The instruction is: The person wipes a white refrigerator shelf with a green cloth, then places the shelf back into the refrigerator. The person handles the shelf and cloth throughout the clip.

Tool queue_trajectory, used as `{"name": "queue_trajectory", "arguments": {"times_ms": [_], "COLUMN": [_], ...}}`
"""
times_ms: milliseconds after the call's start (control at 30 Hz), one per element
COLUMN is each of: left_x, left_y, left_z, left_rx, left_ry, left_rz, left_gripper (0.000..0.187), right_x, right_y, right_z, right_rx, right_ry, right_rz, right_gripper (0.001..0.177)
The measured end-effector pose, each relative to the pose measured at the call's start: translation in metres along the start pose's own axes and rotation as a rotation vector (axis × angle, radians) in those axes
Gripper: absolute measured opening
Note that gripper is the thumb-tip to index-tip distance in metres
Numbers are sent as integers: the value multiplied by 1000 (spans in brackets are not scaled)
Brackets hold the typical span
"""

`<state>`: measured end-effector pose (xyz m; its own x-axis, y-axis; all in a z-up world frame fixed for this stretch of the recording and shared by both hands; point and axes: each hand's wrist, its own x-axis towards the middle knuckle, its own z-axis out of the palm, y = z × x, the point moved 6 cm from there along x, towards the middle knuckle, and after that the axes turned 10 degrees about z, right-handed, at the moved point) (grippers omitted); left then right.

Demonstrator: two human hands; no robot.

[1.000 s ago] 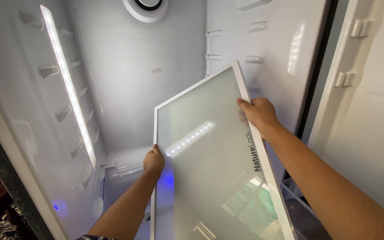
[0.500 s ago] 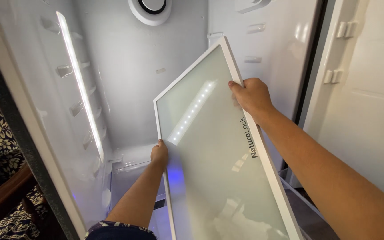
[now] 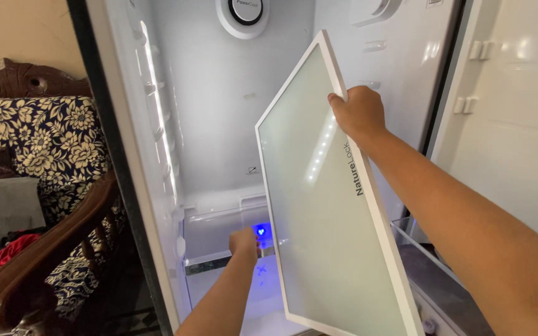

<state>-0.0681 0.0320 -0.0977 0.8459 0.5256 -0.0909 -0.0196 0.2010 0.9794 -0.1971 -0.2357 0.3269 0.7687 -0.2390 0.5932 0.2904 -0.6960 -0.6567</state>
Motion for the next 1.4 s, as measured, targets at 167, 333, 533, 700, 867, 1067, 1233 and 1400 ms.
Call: {"name": "queue_trajectory", "arguments": {"times_ms": [167, 333, 533, 700, 867, 1067, 1233, 1400], "left_x": [-81, -129, -124, -112, -93, -80, -65, -58], "left_y": [-70, -65, -33, -22, -26, -16, -5, 9], "left_z": [-5, 12, 0, -28, -83, -104, -117, -113], "left_rx": [199, 81, 43, 50, 148, 248, 312, 357], "left_ry": [-222, -327, -296, -209, -58, 20, 60, 75], "left_rz": [-218, -205, -157, -116, -73, -4, 41, 68], "left_gripper": [50, 52, 54, 57, 59, 62, 65, 68], "right_x": [-18, -34, -36, -33, -43, -37, -34, -28], "right_y": [-15, -31, -43, -45, -41, -29, -17, 0], "right_z": [-10, -18, -31, -38, -39, -44, -48, -54], "right_rx": [28, 83, 131, 158, 214, 230, 402, 477], "right_ry": [136, 242, 285, 299, 298, 374, 303, 302], "right_rz": [-20, 17, -4, -39, -84, -109, -98, -79], "right_gripper": [45, 42, 39, 40, 37, 39, 31, 30]}}
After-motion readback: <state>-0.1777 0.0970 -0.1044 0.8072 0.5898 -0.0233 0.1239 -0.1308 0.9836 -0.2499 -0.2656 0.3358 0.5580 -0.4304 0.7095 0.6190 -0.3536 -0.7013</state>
